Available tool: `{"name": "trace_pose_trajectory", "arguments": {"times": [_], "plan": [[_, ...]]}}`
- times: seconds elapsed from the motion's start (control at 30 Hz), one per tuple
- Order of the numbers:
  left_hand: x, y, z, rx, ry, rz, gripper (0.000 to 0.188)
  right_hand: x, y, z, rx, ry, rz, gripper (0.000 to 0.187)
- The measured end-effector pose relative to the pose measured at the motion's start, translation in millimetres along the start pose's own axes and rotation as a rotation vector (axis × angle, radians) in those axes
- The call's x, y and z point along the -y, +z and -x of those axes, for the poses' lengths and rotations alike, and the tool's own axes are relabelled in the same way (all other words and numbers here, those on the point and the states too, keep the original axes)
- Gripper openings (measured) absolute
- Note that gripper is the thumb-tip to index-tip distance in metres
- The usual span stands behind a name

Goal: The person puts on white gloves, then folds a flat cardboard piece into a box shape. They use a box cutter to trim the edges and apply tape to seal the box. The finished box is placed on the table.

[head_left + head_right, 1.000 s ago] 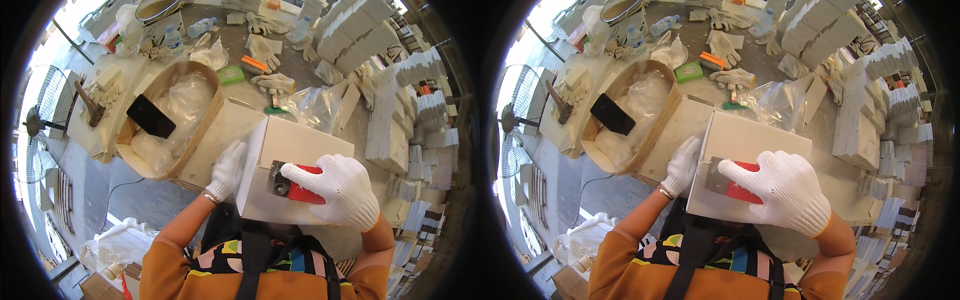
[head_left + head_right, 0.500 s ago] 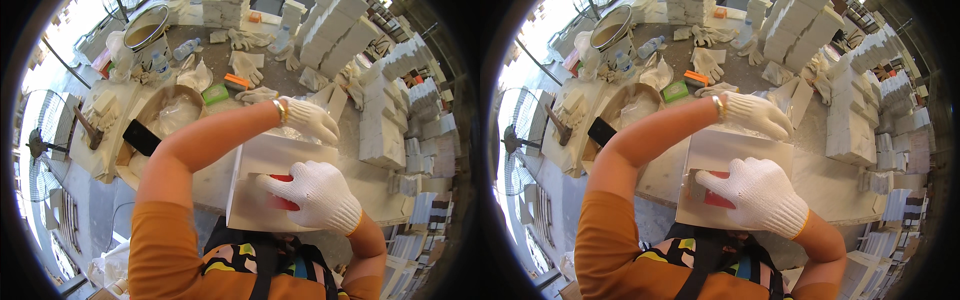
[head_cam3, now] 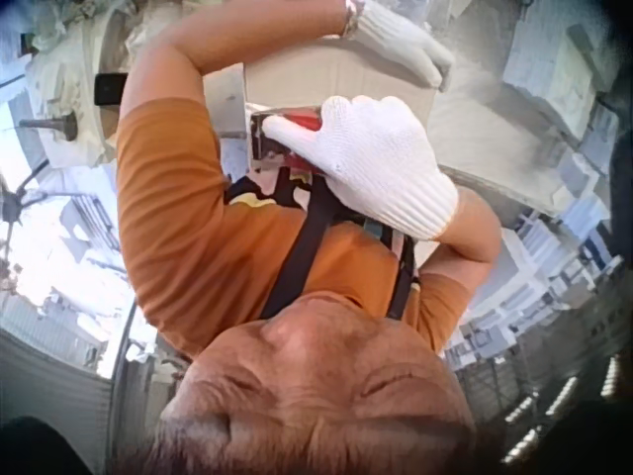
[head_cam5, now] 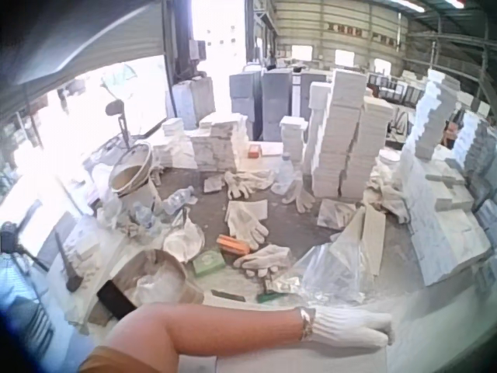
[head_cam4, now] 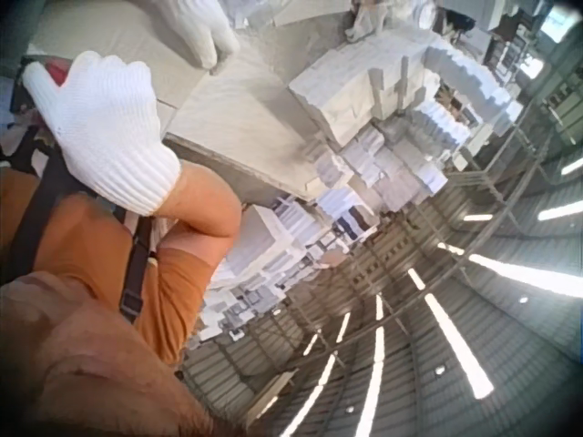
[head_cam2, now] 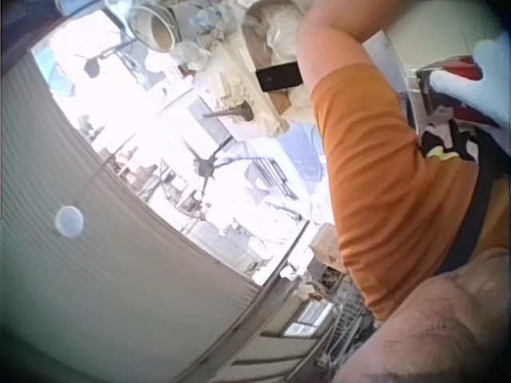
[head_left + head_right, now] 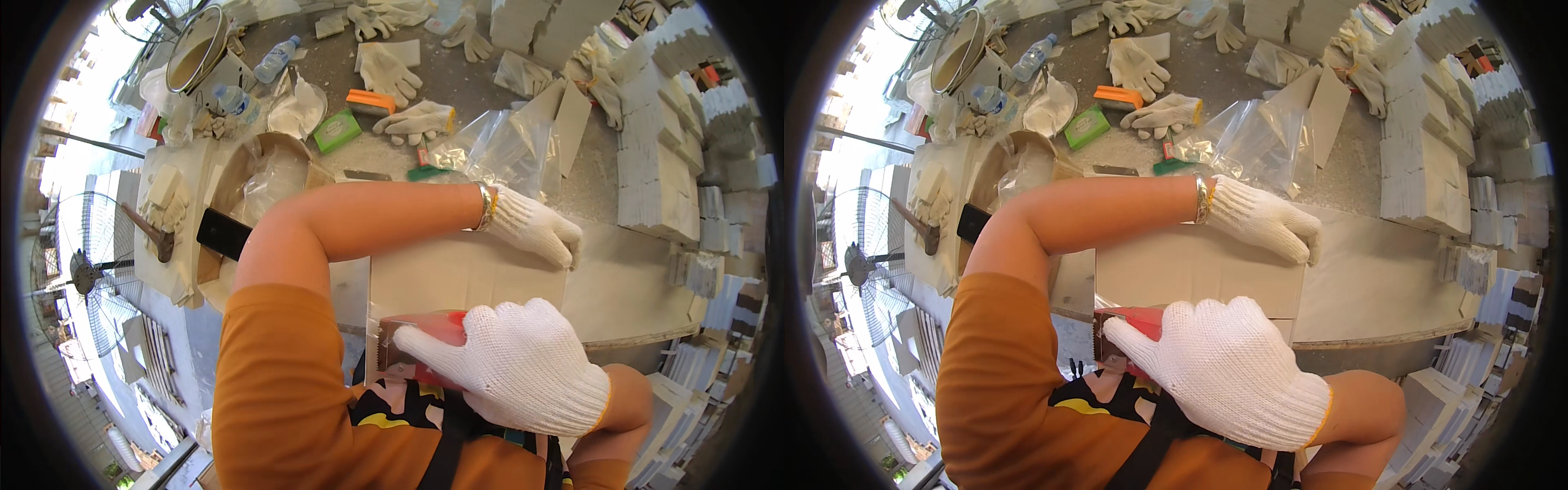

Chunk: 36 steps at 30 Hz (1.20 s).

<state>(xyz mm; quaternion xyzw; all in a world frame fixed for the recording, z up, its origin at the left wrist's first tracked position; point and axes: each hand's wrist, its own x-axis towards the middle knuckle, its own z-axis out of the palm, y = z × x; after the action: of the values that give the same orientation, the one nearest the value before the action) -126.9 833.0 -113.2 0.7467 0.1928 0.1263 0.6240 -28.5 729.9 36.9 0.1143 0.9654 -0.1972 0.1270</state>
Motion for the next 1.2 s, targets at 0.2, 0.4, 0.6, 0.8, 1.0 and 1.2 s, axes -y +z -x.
{"name": "trace_pose_trajectory", "arguments": {"times": [0.2,0.4,0.6,0.8,1.0,1.2], "plan": [[1.1,2.5,-3.0,-0.018,0.017,-0.018,0.035,-17.7,-7.6,15.4,0.037,-0.02,-0.024,0.05],[8.3,2.1,-3.8,-0.031,0.015,0.0,0.037,-53.3,-22.1,74.1,0.13,0.154,0.091,0.052],[4.6,2.1,-3.4,-0.057,0.037,-0.047,0.031,-87.1,-11.1,154.6,0.028,0.362,0.159,0.062],[-7.0,-2.2,-2.1,0.019,-0.082,0.025,0.025,-114.8,13.0,193.5,-0.091,0.381,0.106,0.07],[-11.7,0.1,-4.1,0.022,-0.13,0.105,0.022,-136.9,37.7,199.2,-0.042,0.37,0.085,0.072],[-9.1,0.1,-3.6,-0.043,0.044,-0.186,0.025,-158.5,89.6,181.1,-0.001,0.378,-0.073,0.078]]}}
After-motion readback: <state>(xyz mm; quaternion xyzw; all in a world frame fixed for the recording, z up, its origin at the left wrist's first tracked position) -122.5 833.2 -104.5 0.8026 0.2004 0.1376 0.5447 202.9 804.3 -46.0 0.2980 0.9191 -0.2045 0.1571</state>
